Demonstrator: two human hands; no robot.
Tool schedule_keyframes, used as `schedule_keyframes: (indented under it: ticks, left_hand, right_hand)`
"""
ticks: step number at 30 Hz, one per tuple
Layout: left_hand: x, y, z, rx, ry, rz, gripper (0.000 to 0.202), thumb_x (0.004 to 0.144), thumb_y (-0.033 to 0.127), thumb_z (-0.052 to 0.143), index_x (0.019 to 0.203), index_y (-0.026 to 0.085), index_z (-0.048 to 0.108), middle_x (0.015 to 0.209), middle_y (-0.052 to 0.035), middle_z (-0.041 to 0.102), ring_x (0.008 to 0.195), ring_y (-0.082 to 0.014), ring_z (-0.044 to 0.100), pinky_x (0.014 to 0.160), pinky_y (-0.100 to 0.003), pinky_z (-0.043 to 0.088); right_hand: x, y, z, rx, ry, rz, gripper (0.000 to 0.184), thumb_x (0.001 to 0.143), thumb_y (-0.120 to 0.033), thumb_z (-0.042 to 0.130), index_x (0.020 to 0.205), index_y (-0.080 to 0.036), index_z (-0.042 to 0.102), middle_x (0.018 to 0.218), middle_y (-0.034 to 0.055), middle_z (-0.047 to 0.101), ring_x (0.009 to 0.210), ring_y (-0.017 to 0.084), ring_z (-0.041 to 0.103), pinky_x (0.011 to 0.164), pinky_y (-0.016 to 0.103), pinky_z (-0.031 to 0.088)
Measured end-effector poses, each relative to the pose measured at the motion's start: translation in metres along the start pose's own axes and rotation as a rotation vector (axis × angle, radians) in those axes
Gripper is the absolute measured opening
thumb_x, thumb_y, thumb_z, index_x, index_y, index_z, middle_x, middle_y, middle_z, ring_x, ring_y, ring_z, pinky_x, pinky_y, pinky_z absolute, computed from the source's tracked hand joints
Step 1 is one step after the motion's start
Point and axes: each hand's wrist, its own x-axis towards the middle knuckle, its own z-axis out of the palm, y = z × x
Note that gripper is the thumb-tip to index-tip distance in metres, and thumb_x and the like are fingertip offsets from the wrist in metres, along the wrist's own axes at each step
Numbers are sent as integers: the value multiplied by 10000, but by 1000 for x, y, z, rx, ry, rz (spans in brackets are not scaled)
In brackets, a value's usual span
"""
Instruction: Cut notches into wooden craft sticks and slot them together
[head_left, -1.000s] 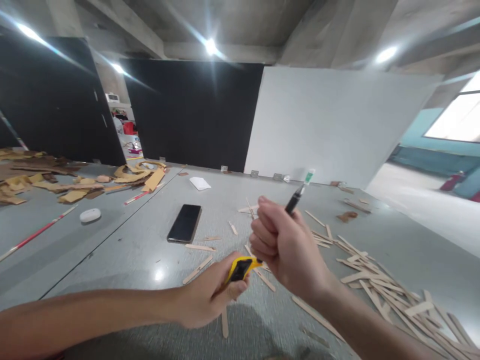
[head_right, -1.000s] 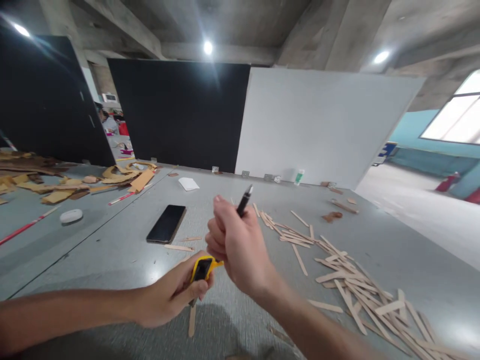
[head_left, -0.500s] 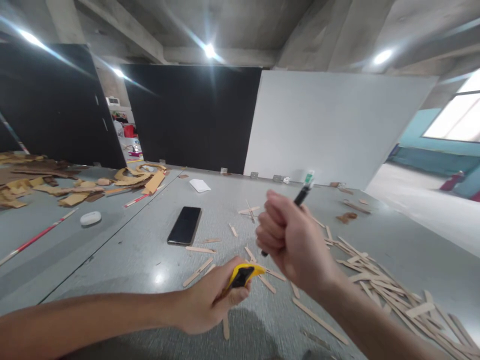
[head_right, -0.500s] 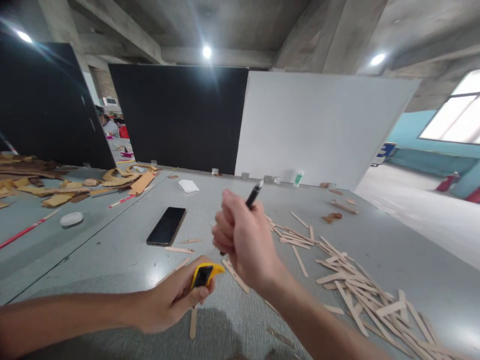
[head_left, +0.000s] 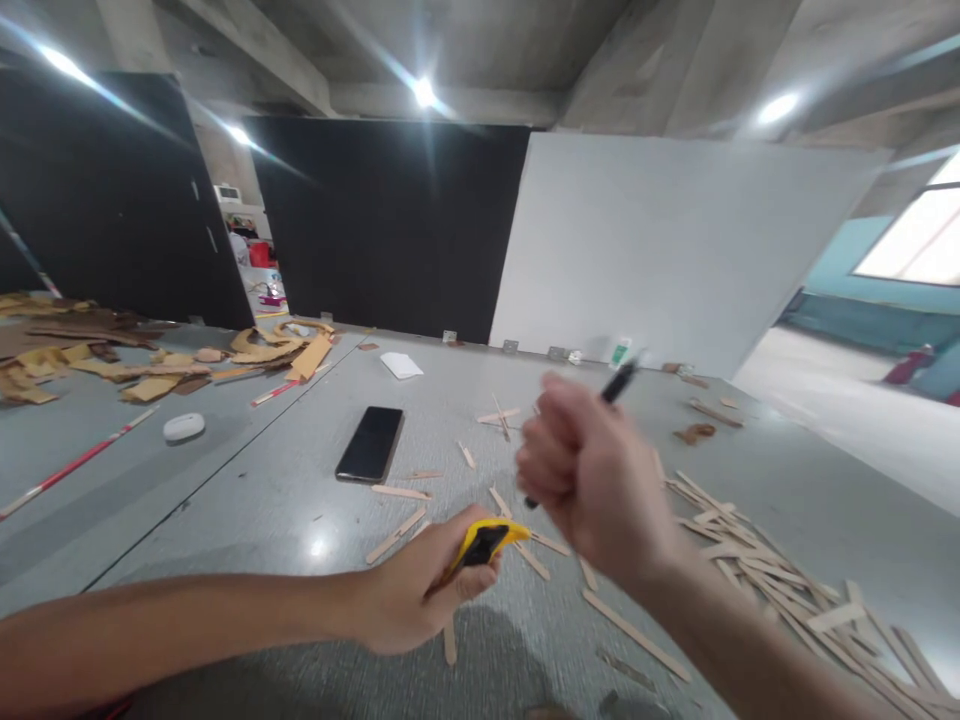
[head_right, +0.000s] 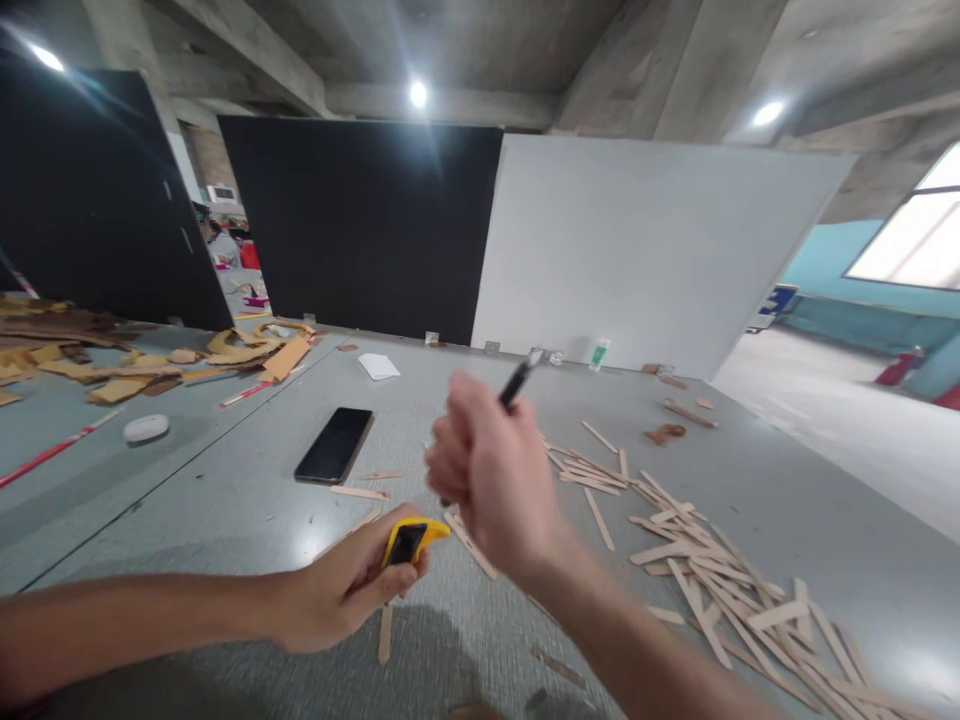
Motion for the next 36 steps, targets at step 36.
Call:
schedule_keyframes:
  ticks: [36]
  left_hand:
    - [1,1,5,-115,359,188,366,1141,558,318,1318,279,475,1374,-86,602,1283,-186,537,1131,-388,384]
  right_hand:
    - [-52,60,-68,-1332,-282,-72,258,869,-219,721,702,-231,525,658,-83,426,594,120,432,562,245,359]
